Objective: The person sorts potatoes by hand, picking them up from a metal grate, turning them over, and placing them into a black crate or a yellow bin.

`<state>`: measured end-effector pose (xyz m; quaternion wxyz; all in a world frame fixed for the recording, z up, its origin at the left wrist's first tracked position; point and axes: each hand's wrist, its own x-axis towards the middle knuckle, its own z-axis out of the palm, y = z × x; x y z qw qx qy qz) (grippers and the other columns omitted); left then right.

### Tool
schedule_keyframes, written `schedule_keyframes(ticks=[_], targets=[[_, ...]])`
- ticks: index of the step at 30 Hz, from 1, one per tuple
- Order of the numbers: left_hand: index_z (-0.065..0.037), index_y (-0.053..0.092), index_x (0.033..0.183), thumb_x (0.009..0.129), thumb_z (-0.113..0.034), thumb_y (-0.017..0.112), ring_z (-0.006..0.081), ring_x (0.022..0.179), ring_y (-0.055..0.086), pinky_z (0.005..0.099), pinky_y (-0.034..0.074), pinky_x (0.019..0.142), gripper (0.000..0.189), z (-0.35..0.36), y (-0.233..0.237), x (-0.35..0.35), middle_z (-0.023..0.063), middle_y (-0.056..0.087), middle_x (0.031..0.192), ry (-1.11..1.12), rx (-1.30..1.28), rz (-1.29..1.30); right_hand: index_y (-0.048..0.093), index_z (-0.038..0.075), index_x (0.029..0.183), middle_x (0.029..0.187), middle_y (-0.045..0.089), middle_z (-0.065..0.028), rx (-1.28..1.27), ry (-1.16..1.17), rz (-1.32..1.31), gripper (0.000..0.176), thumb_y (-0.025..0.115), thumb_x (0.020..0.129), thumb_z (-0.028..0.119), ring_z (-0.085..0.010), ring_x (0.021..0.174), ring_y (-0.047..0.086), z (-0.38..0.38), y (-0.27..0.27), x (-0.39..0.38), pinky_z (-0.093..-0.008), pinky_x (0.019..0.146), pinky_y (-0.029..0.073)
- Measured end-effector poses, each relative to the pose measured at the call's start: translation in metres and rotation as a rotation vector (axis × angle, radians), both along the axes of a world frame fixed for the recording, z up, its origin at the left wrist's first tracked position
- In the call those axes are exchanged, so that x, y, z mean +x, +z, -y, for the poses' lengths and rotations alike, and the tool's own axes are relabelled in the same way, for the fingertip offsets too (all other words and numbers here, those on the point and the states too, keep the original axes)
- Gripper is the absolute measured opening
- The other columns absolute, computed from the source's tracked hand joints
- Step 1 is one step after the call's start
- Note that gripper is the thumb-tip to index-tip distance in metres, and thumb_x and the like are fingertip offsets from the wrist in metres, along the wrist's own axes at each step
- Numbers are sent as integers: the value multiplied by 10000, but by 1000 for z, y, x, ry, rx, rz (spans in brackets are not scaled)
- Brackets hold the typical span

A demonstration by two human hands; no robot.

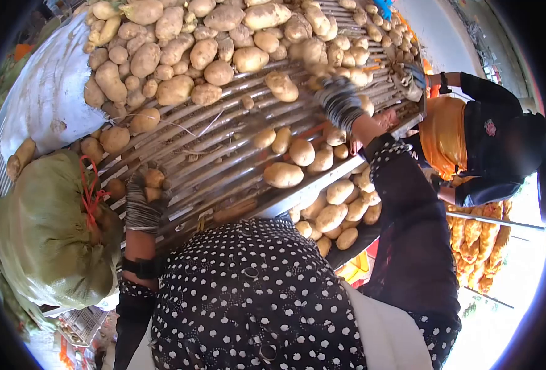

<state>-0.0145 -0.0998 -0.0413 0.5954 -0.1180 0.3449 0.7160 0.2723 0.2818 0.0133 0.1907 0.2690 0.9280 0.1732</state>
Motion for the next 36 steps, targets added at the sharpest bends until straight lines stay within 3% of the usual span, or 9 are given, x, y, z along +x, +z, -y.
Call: schedule_keyframes(ticks=[4, 6, 10, 16, 18, 22, 27, 34, 36], targets=[[-114, 565, 1084, 840, -360, 590, 262, 691, 593, 345, 489, 491, 347, 5, -3, -6, 82, 609, 966, 17, -131, -13, 608, 155, 1034, 1182, 546, -111, 15, 4, -227, 320, 633, 748, 296, -308, 1130, 477, 15, 36, 9, -456, 912, 402], [-128, 575, 1076, 817, -373, 589, 259, 659, 573, 326, 440, 469, 356, 4, -3, 1, 72, 609, 948, 60, -182, 19, 631, 196, 1041, 1181, 541, -105, -407, 242, -47, 282, 604, 790, 322, -314, 1112, 476, 60, 51, -6, -454, 911, 384], [-128, 564, 1114, 845, -365, 579, 261, 699, 601, 342, 487, 488, 359, 9, -17, 0, 78, 616, 977, 8, 24, 65, 555, 261, 1190, 1227, 503, -83, -561, 578, -155, 536, 690, 698, 424, -301, 1187, 421, 129, 11, 4, -492, 956, 359], [-130, 572, 1099, 838, -361, 593, 269, 673, 600, 343, 490, 488, 350, 10, -8, 1, 79, 617, 976, 57, -156, 106, 593, 215, 1119, 1207, 515, -81, -334, 419, -160, 501, 688, 684, 446, -281, 1181, 437, 105, 36, 7, -470, 941, 378], [-135, 579, 1083, 841, -361, 589, 261, 691, 598, 340, 488, 493, 332, 14, -17, -3, 72, 617, 967, 35, -94, 82, 605, 133, 1082, 1201, 540, -64, -340, -41, 93, 525, 710, 669, 440, -288, 1134, 477, 92, 60, -12, -441, 920, 393], [-134, 581, 1083, 843, -366, 588, 254, 704, 595, 337, 483, 490, 334, 16, -17, -4, 70, 616, 967, -6, -64, 33, 613, 83, 1041, 1042, 588, -131, -243, 13, -697, 459, 719, 687, 355, -339, 950, 556, 36, 38, 46, -410, 857, 443], [-127, 578, 1055, 850, -361, 570, 237, 677, 581, 326, 467, 465, 312, 10, -16, 5, 69, 610, 962, 41, -107, 26, 581, 137, 1151, 1200, 531, -106, -316, 182, -15, 504, 685, 731, 396, -305, 1109, 501, 74, 54, 64, -444, 922, 397], [-143, 573, 1014, 823, -359, 607, 229, 640, 586, 312, 429, 448, 291, -4, 0, 18, 45, 617, 890, -64, -178, -86, 551, 125, 1172, 1158, 551, -116, -168, -12, 25, 523, 690, 728, 362, -288, 1062, 527, 62, 41, 49, -426, 906, 398], [-150, 574, 1015, 820, -367, 606, 227, 646, 587, 314, 426, 452, 293, -3, 1, 17, 43, 615, 904, -48, -190, -72, 559, 126, 1162, 1154, 547, -115, -179, 8, -282, 520, 691, 714, 356, -283, 1076, 514, 46, 47, 51, -419, 912, 388]])
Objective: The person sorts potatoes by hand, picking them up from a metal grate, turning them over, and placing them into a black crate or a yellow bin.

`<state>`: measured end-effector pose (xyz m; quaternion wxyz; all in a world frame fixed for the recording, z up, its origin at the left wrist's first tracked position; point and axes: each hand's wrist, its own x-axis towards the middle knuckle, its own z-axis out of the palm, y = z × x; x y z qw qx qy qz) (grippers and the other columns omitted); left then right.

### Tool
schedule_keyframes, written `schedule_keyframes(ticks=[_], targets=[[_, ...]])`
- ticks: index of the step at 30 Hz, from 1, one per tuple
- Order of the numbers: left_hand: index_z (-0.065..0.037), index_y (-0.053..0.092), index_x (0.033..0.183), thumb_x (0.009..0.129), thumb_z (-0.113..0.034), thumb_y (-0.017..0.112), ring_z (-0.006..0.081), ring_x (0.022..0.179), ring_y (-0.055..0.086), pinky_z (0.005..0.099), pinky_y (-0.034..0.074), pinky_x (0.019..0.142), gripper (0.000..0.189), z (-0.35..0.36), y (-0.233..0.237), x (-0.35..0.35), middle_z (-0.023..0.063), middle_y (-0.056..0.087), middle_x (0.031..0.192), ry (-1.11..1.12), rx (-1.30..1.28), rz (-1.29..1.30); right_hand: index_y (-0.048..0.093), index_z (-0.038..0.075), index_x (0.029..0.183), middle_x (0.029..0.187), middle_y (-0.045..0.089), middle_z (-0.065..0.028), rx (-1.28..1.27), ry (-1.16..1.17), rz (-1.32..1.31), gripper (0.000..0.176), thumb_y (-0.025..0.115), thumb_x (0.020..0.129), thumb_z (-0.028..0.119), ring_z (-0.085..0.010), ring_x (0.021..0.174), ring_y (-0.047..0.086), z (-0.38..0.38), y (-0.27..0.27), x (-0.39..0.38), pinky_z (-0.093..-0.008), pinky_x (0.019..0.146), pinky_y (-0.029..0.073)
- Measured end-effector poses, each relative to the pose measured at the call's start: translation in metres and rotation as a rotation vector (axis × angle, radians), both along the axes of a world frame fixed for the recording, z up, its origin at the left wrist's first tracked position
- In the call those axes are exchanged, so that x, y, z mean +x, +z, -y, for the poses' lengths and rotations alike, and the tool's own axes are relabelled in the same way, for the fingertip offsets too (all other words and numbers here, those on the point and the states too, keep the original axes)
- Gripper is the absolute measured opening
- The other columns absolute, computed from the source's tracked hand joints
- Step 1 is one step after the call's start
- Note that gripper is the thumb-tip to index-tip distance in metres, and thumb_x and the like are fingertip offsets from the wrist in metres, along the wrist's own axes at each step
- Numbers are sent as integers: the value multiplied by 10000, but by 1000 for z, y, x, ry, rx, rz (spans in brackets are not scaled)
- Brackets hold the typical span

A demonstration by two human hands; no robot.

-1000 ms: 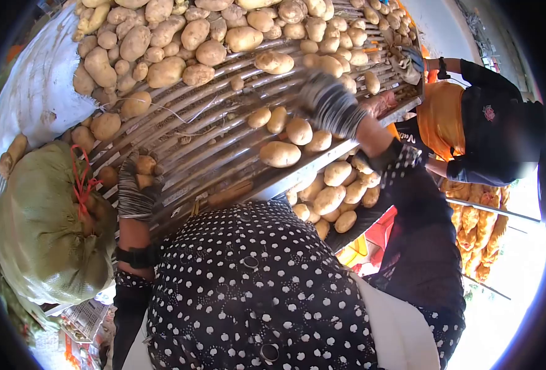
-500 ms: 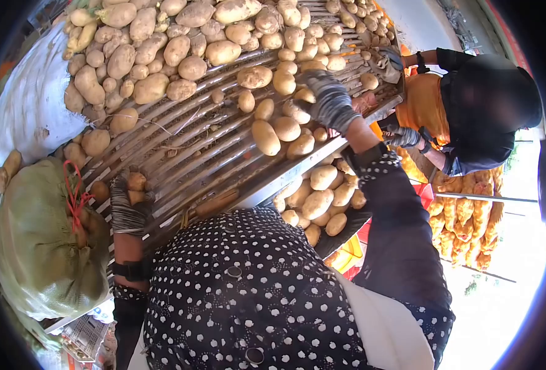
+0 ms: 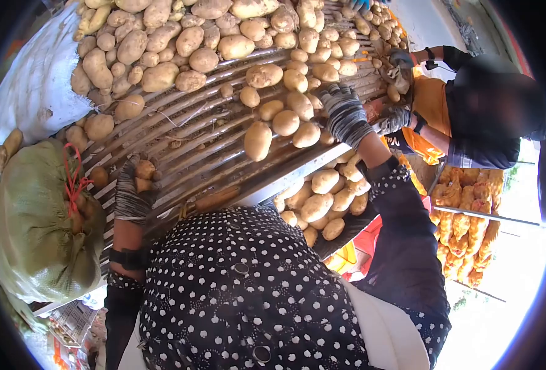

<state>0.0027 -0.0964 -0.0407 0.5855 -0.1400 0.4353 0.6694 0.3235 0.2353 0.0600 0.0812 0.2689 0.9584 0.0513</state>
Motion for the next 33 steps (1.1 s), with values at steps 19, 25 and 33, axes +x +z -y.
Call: schedule_keyframes(ticks=[19, 25, 33], targets=[[-176, 572, 1014, 774, -357, 677, 257, 598, 585, 373, 474, 447, 318, 8, -9, -5, 69, 620, 917, 96, 23, 61, 550, 309, 1184, 1426, 336, -41, 61, 153, 262, 412, 552, 800, 160, -290, 1324, 302, -43, -46, -34, -575, 1008, 272], [-152, 556, 1026, 778, -393, 673, 262, 617, 589, 378, 476, 447, 365, 7, -14, -10, 82, 616, 886, 157, 94, 158, 523, 273, 1232, 1463, 288, -68, 82, -128, 340, 458, 595, 786, 347, -281, 1346, 264, -87, -46, -21, -580, 1014, 269], [-128, 537, 954, 819, -322, 633, 266, 521, 578, 370, 469, 388, 254, -9, -23, -5, 104, 626, 793, 209, 15, 75, 543, 114, 1175, 1080, 598, -176, -296, 224, 76, 472, 640, 775, 346, -337, 975, 584, -45, 27, -144, -431, 825, 472]])
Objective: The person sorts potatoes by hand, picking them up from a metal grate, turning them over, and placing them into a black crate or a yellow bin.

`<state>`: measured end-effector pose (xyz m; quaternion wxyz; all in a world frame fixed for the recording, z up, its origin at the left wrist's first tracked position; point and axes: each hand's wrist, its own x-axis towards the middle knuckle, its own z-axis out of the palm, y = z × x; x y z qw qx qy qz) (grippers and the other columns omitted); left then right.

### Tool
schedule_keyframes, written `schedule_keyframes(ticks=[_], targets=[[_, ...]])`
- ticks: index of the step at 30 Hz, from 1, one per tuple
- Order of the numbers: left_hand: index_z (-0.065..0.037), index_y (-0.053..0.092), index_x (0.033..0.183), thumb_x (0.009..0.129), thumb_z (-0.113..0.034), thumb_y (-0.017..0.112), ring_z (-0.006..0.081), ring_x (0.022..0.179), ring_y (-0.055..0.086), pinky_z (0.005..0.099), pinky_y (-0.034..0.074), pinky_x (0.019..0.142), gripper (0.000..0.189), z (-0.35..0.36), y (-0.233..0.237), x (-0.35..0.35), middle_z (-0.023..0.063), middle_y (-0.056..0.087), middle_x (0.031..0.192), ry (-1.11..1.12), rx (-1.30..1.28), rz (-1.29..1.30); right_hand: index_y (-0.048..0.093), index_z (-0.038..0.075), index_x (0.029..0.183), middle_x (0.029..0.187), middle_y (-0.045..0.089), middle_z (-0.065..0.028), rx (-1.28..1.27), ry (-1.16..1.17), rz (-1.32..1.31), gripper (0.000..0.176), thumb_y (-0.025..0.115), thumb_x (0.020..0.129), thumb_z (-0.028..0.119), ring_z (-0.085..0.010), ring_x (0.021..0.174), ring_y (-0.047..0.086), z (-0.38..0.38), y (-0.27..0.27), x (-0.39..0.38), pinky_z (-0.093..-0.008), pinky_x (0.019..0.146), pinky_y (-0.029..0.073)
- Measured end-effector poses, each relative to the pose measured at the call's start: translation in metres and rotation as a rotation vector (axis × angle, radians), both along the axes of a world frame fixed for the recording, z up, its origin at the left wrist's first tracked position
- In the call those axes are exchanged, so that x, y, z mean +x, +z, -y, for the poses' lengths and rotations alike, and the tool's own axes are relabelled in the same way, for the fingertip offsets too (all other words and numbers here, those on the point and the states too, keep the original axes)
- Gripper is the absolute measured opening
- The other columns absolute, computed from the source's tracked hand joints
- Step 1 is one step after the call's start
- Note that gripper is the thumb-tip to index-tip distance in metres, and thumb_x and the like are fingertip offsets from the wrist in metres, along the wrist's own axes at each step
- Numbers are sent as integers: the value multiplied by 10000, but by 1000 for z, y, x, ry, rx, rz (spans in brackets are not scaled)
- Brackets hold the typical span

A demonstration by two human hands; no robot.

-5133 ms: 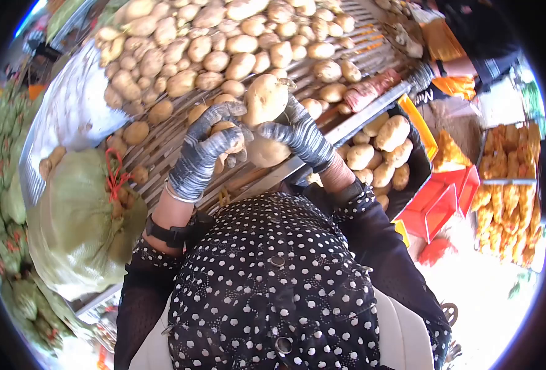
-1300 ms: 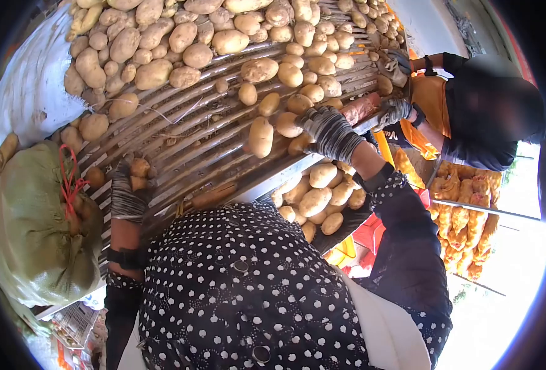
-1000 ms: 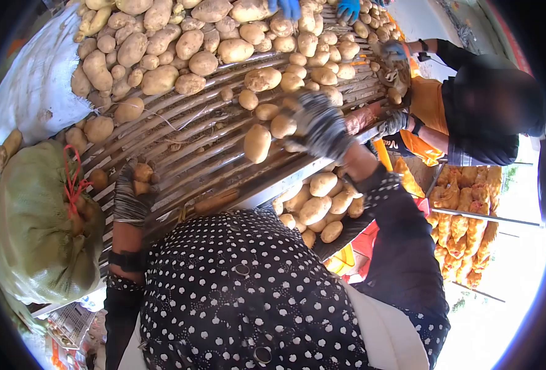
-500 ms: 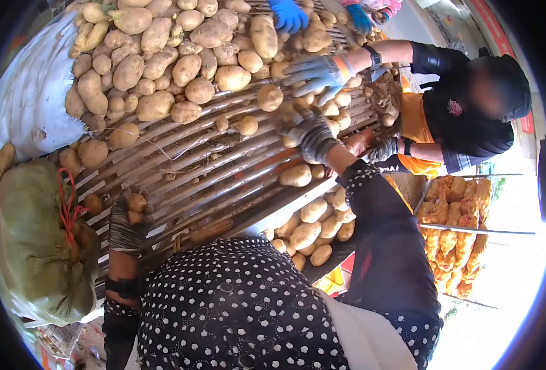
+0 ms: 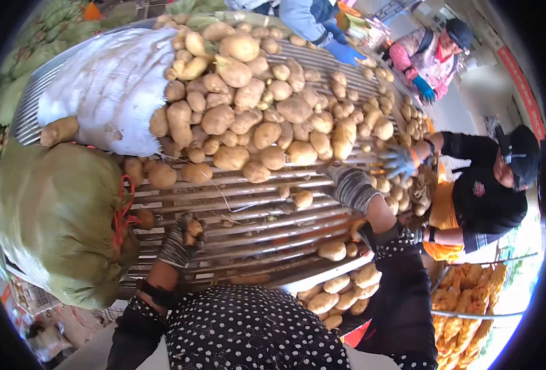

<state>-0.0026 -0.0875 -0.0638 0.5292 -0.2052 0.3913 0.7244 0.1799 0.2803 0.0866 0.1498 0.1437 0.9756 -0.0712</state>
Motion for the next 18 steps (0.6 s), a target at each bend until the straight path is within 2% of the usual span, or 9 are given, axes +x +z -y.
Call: schedule_keyframes(ticks=[1, 5, 7, 9, 13, 14, 15, 17, 18], targets=[[-128, 537, 954, 819, -322, 633, 266, 521, 578, 370, 469, 388, 254, 0, -2, 1, 104, 626, 793, 24, 7, -11, 569, 100, 1120, 1032, 603, -182, -94, -32, -126, 408, 648, 779, 311, -352, 943, 580, 6, 10, -23, -429, 809, 472], [-122, 533, 974, 838, -321, 616, 244, 498, 588, 330, 455, 361, 254, -2, 3, -2, 117, 639, 794, -24, 53, -16, 578, 112, 1101, 1069, 592, -134, -41, 103, -535, 383, 676, 765, 270, -312, 989, 571, 5, 35, -131, -395, 852, 458], [-121, 528, 995, 847, -319, 607, 231, 495, 589, 323, 450, 356, 260, -5, 10, 0, 109, 637, 788, -48, -101, -52, 585, 116, 1099, 1093, 577, -134, -54, 205, -699, 371, 671, 772, 269, -312, 997, 565, 16, 53, -188, -390, 858, 456], [-121, 523, 1011, 849, -317, 609, 224, 491, 589, 314, 442, 347, 268, -8, 18, 1, 106, 635, 783, -38, -129, -41, 583, 105, 1103, 1104, 580, -120, -25, 308, -791, 378, 683, 766, 246, -318, 980, 573, 40, 64, -245, -396, 833, 468], [-102, 531, 975, 852, -304, 612, 222, 490, 587, 301, 432, 346, 250, -5, 18, 1, 110, 632, 772, -32, -100, -25, 530, 124, 1201, 1155, 554, -131, 33, 346, -705, 468, 648, 796, 324, -320, 1061, 536, 68, 41, -322, -403, 906, 434], [-109, 531, 950, 843, -305, 626, 243, 502, 592, 320, 448, 358, 242, -5, 21, 1, 127, 629, 769, -30, -80, -32, 443, 129, 1298, 1254, 500, -139, 118, 295, -560, 571, 592, 827, 416, -321, 1158, 478, 67, 33, -330, -414, 978, 385], [-117, 531, 925, 834, -306, 640, 264, 515, 598, 339, 464, 370, 237, -5, 22, 2, 144, 626, 766, -29, -59, -37, 443, 129, 1298, 1254, 500, -139, 108, 295, -549, 571, 592, 827, 416, -321, 1158, 478, 71, 29, -326, -414, 978, 385], [-115, 535, 919, 830, -289, 648, 261, 502, 592, 338, 461, 369, 226, -4, 12, 3, 142, 627, 769, -25, -82, -8, 346, 127, 1364, 1339, 436, -143, 379, 145, -456, 666, 524, 845, 505, -314, 1222, 429, 78, 19, -313, -418, 1008, 359], [-108, 534, 921, 834, -290, 641, 263, 505, 594, 337, 460, 369, 228, -5, 12, 3, 146, 628, 773, -10, -58, -10, 278, 123, 1398, 1372, 407, -152, 298, 106, -365, 720, 458, 856, 563, -317, 1249, 408, 71, 17, -306, -402, 1028, 339]])
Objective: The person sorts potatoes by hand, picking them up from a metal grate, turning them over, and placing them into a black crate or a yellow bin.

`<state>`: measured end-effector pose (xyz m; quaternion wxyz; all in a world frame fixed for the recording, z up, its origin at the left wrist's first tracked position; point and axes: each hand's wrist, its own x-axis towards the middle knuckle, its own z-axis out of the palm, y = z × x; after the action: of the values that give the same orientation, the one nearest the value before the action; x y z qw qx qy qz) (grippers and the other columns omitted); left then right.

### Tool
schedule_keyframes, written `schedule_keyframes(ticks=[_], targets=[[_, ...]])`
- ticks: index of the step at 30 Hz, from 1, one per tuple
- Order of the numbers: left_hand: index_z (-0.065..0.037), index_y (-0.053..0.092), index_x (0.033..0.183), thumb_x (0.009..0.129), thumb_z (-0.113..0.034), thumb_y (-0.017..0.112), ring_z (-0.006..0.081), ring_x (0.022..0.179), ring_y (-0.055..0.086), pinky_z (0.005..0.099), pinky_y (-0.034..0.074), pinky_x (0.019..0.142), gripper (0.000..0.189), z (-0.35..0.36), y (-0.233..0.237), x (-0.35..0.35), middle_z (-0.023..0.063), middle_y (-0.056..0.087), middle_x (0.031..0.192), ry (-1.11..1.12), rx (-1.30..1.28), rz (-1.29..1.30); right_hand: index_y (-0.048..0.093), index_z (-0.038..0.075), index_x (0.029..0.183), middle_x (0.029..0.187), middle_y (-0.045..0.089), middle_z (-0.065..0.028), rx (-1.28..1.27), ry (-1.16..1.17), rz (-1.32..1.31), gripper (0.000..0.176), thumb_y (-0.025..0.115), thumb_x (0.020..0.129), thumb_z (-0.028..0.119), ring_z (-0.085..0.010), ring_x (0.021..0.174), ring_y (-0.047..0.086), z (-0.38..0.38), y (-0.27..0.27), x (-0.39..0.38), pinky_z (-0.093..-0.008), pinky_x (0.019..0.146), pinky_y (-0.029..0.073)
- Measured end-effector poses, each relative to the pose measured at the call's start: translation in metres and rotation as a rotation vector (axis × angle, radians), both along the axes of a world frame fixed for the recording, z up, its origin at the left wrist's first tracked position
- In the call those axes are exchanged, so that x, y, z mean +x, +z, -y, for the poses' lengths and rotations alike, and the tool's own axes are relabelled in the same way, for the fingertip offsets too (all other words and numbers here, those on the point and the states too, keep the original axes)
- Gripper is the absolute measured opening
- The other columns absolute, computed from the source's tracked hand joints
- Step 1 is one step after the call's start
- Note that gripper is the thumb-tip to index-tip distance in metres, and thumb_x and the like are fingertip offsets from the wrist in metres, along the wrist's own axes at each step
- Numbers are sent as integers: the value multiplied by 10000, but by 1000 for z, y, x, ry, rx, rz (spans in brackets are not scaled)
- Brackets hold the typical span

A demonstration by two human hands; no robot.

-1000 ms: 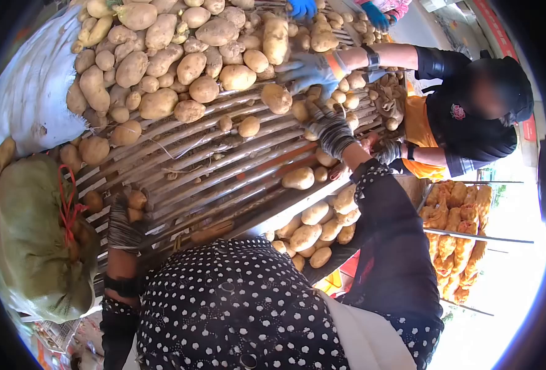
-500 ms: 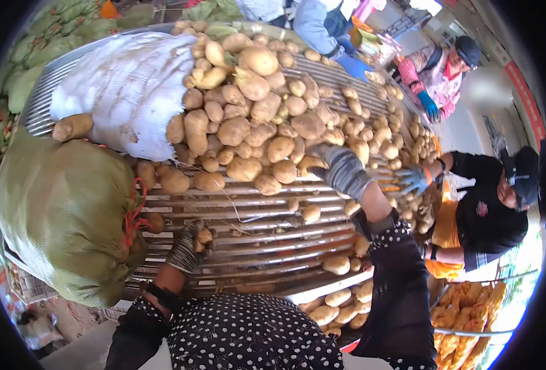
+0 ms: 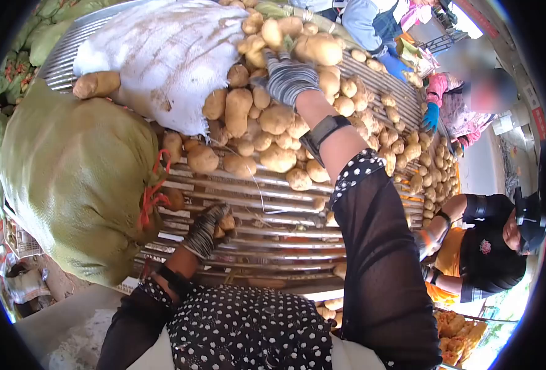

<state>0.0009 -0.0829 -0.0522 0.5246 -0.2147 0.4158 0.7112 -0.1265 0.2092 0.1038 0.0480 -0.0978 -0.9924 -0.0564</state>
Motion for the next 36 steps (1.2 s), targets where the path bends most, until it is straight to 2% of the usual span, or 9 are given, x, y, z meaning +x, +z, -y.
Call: schedule_keyframes(ticks=[3, 9, 13, 17, 19, 23, 24, 28, 36], targets=[[-86, 531, 924, 847, -299, 620, 272, 531, 605, 343, 471, 379, 243, 5, -5, -3, 159, 628, 787, -16, 73, -40, 310, 132, 1392, 1395, 368, -173, -252, -132, 363, 646, 465, 877, 490, -353, 1259, 384, -19, 6, 17, -400, 1040, 325], [-87, 503, 983, 873, -315, 578, 254, 517, 604, 331, 478, 374, 264, 1, -2, -4, 156, 627, 784, -79, 25, -87, 340, 187, 1379, 1311, 438, -205, -21, 11, -17, 607, 565, 838, 346, -380, 1244, 373, -52, -38, 109, -438, 1032, 321], [-85, 503, 981, 875, -312, 573, 244, 516, 604, 319, 470, 363, 260, -1, 5, -1, 148, 627, 780, -90, -26, -130, 374, 127, 1341, 1348, 387, -201, -23, -130, 205, 590, 583, 823, 315, -433, 1226, 347, -51, -49, 169, -479, 1031, 308], [-84, 517, 950, 873, -309, 574, 242, 505, 599, 308, 469, 363, 244, 0, 6, 0, 150, 627, 776, -71, 14, -127, 334, 144, 1375, 1382, 350, -213, 61, -165, 72, 622, 578, 831, 322, -400, 1236, 372, -58, -75, 228, -469, 1027, 327], [-84, 524, 937, 873, -309, 574, 242, 500, 597, 303, 467, 362, 240, -2, 8, 0, 152, 626, 775, -74, 18, -124, 294, 149, 1399, 1399, 325, -220, -169, -156, 266, 656, 582, 836, 323, -371, 1195, 442, -52, -46, 238, -430, 991, 385], [-85, 522, 945, 871, -322, 572, 235, 492, 595, 300, 463, 358, 253, -3, 3, 0, 145, 628, 769, -95, -44, -146, 453, 115, 1287, 1248, 501, -197, -179, -245, 307, 512, 587, 843, 331, -357, 1092, 522, -29, 3, 201, -388, 936, 437], [-88, 521, 950, 870, -328, 571, 231, 492, 594, 299, 462, 359, 258, -2, 3, 1, 141, 630, 769, -103, -73, -173, 525, 113, 1199, 1164, 569, -157, -170, -184, 118, 422, 580, 847, 341, -322, 1058, 553, -22, 3, 188, -368, 925, 442], [-103, 529, 950, 866, -343, 574, 225, 505, 597, 307, 466, 371, 259, -2, 9, 2, 127, 640, 776, -135, -64, -240, 452, 142, 1283, 1224, 556, -132, -549, -3, 128, 486, 551, 860, 360, -250, 1066, 570, 41, 21, 108, -358, 930, 434], [-87, 551, 938, 867, -301, 586, 229, 497, 596, 299, 463, 376, 229, -2, 10, 2, 141, 635, 763, -93, 30, -176, 398, 174, 1335, 1328, 413, -241, -474, -147, 37, 656, 592, 790, 484, -405, 1177, 448, 68, -44, 86, -446, 945, 399]])
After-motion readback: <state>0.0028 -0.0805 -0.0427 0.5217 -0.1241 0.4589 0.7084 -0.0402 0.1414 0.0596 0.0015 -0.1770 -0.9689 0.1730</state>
